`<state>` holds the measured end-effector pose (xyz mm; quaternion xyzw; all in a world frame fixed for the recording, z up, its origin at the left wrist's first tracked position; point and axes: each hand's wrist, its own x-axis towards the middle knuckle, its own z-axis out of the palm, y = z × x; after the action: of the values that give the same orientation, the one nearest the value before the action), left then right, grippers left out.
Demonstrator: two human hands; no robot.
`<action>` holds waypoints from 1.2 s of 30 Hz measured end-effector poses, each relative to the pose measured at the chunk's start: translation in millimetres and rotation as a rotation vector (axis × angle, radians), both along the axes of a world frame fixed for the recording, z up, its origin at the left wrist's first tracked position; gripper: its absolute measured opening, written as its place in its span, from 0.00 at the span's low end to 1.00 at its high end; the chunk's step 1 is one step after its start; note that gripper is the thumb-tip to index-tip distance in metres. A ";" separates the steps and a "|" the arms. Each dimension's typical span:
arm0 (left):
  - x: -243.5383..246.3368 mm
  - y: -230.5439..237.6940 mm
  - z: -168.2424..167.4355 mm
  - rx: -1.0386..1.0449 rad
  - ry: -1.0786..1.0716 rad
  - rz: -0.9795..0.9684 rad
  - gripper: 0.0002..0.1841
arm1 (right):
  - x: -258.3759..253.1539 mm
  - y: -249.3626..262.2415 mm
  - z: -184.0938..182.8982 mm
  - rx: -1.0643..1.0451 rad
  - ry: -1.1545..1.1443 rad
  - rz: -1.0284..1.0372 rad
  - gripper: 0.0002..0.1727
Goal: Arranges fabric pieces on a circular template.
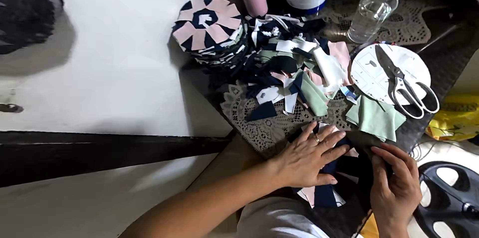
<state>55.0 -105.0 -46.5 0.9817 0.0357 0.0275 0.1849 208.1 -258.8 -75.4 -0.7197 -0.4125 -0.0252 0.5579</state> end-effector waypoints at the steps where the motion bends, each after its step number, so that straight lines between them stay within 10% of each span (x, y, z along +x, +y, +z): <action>1: -0.8 -4.1 -3.9 0.014 -0.004 0.047 0.40 | 0.1 0.5 0.1 -0.001 -0.004 -0.004 0.12; 10: 0.0 40.8 37.2 -0.097 -0.039 0.766 0.15 | -1.8 0.0 -0.1 -0.037 -0.032 -0.026 0.13; 19: 5.2 72.5 32.2 -0.067 0.006 0.839 0.10 | -3.2 0.7 1.7 -0.068 -0.074 -0.054 0.13; 28: -46.5 79.7 58.5 -1.353 -0.400 0.903 0.10 | -17.6 8.5 21.5 -0.011 -0.087 0.057 0.12; 32: -59.9 53.7 59.7 -1.623 -0.463 0.768 0.14 | -53.7 23.7 52.4 -0.065 0.262 0.334 0.17; 36: -70.2 33.5 49.1 -1.708 -0.491 0.579 0.10 | -76.3 40.9 78.8 -0.154 1.133 0.608 0.20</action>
<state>-15.2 -71.5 2.6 0.4328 0.2472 0.2435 0.8321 131.9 -217.9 3.4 -0.5104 -0.2405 0.5471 0.6182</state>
